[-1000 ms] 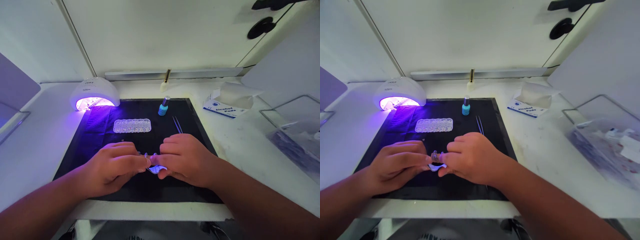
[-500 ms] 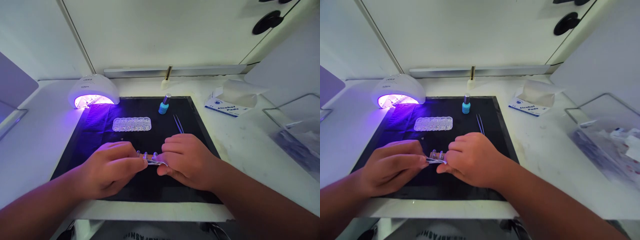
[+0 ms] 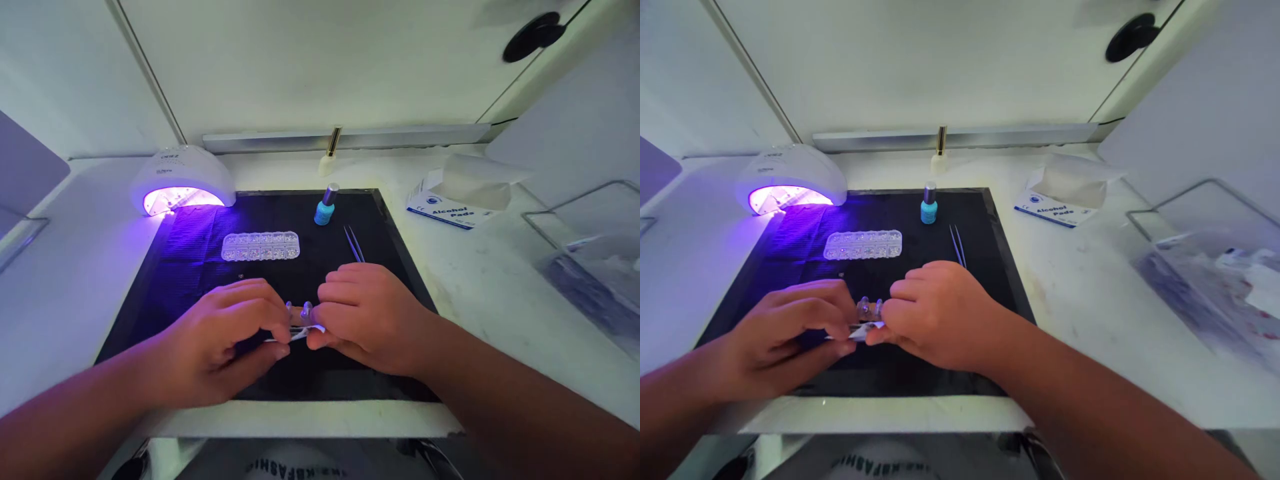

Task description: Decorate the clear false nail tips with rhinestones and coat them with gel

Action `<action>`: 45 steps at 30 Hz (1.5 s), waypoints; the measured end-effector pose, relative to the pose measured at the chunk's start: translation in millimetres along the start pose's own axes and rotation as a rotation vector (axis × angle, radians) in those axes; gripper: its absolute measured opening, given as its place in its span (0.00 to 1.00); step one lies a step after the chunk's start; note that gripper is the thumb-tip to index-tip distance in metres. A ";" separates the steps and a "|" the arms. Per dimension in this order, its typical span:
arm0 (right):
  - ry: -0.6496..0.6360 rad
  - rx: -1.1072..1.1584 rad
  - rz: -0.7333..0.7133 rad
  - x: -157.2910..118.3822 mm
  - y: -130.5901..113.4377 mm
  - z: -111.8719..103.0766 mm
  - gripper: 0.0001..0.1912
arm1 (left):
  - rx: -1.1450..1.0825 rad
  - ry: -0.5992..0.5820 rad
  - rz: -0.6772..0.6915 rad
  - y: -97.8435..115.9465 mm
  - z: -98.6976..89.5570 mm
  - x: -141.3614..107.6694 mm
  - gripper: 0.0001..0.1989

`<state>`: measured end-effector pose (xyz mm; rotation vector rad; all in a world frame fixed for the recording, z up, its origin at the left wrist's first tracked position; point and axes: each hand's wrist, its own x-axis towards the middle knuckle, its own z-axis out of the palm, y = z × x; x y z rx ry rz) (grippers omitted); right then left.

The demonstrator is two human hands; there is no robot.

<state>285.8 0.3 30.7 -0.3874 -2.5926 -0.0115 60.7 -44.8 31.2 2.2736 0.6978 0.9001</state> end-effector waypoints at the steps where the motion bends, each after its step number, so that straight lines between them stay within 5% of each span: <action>1: 0.008 -0.009 -0.002 0.2 0.0 -0.7 0.30 | -0.024 0.021 -0.014 1.1 0.3 0.1 0.07; 7: 0.071 0.214 0.053 -1.4 1.9 -0.3 0.30 | -0.022 0.022 0.048 1.2 -0.6 0.0 0.10; 12: 0.072 0.810 0.313 -4.1 1.2 7.2 0.29 | 0.057 -0.044 0.157 -1.4 -0.1 -2.7 0.12; 17: 0.028 1.110 0.528 -2.6 -6.5 9.8 0.30 | 0.161 -0.026 0.221 -0.6 2.7 -6.8 0.19; 30: -0.196 1.310 0.771 7.6 -18.6 -0.6 0.29 | 0.419 0.120 0.303 4.7 11.0 -1.0 0.07; 37: -0.237 1.207 0.690 10.6 -22.1 -15.8 0.24 | 0.481 0.203 0.306 14.0 18.1 2.1 0.11; 45: -0.268 1.477 0.769 6.3 -19.1 -14.9 0.11 | 0.479 0.206 0.364 17.2 5.1 5.4 0.09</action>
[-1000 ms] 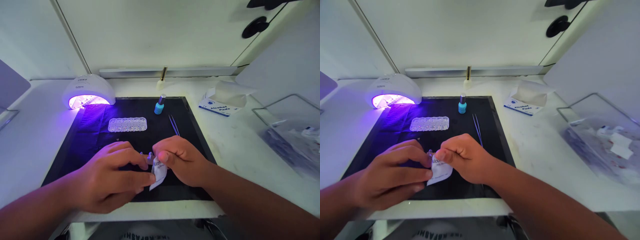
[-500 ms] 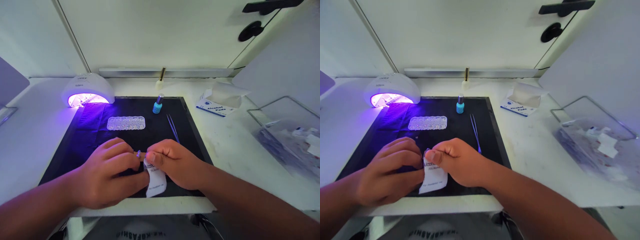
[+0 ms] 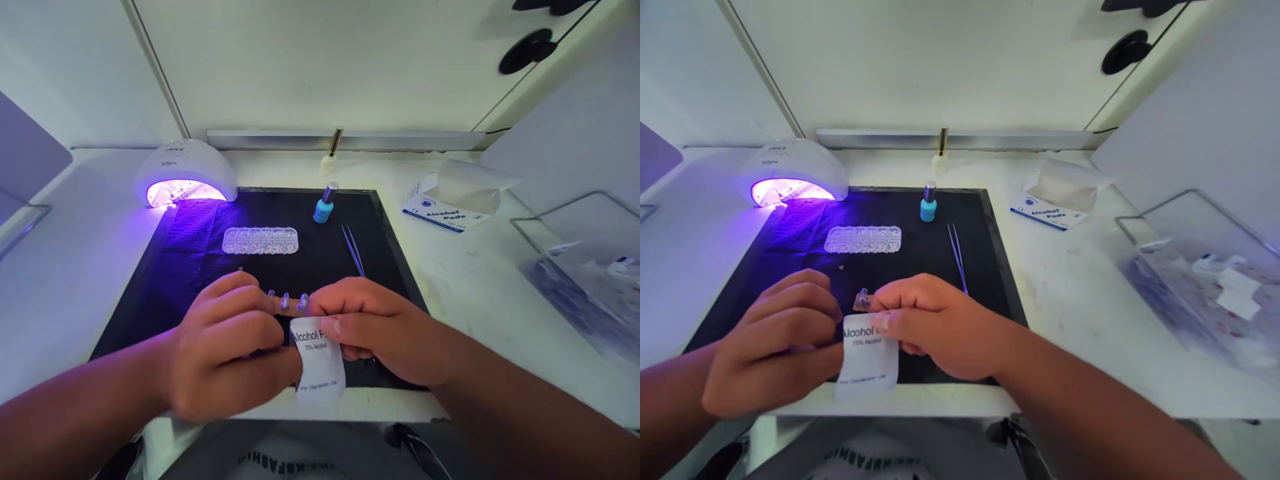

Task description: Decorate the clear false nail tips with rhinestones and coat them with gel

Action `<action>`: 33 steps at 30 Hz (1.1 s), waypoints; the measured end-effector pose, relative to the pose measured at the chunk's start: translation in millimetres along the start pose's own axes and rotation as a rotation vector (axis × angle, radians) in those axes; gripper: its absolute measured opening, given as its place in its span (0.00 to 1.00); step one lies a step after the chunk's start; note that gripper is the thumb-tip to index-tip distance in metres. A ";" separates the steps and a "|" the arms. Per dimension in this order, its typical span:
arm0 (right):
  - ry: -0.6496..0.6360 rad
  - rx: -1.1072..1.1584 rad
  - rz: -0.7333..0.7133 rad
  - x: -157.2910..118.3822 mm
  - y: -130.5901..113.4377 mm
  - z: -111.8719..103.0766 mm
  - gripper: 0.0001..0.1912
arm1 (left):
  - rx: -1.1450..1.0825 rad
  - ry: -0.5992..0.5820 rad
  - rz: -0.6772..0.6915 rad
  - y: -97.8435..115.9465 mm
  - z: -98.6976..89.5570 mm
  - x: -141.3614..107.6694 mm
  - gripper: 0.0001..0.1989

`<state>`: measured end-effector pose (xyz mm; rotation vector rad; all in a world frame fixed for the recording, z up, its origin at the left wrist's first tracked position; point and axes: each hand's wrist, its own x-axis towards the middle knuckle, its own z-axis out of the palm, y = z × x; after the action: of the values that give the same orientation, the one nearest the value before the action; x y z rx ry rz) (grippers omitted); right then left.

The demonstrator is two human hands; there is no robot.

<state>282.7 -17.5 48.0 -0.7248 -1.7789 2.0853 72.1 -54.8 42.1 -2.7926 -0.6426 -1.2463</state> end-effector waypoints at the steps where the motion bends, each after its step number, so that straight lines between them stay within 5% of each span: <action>1: -0.010 0.015 0.000 0.1 1.2 -0.2 0.12 | -0.015 0.008 -0.005 -0.4 -0.1 -0.2 0.09; 9: -0.108 -0.272 -0.182 0.5 -0.8 -5.6 0.17 | -0.059 -0.013 0.062 -4.1 -2.9 1.0 0.10; 19: -0.151 -0.364 -0.193 3.6 -1.2 -10.1 0.17 | -0.193 -0.025 -0.011 -7.8 -1.5 -4.5 0.08; 29: -0.015 -0.181 -0.182 3.1 5.1 -30.5 0.17 | -0.193 0.139 -0.120 -25.7 -3.2 -12.3 0.05; 33: 0.088 -0.233 -0.225 0.0 -3.0 -27.9 0.18 | -0.347 0.206 -0.302 -30.4 6.0 -16.3 0.05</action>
<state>298.0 6.1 48.0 -0.6299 -1.9740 1.6966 55.3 -31.8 21.8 -2.8418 -0.9410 -1.8359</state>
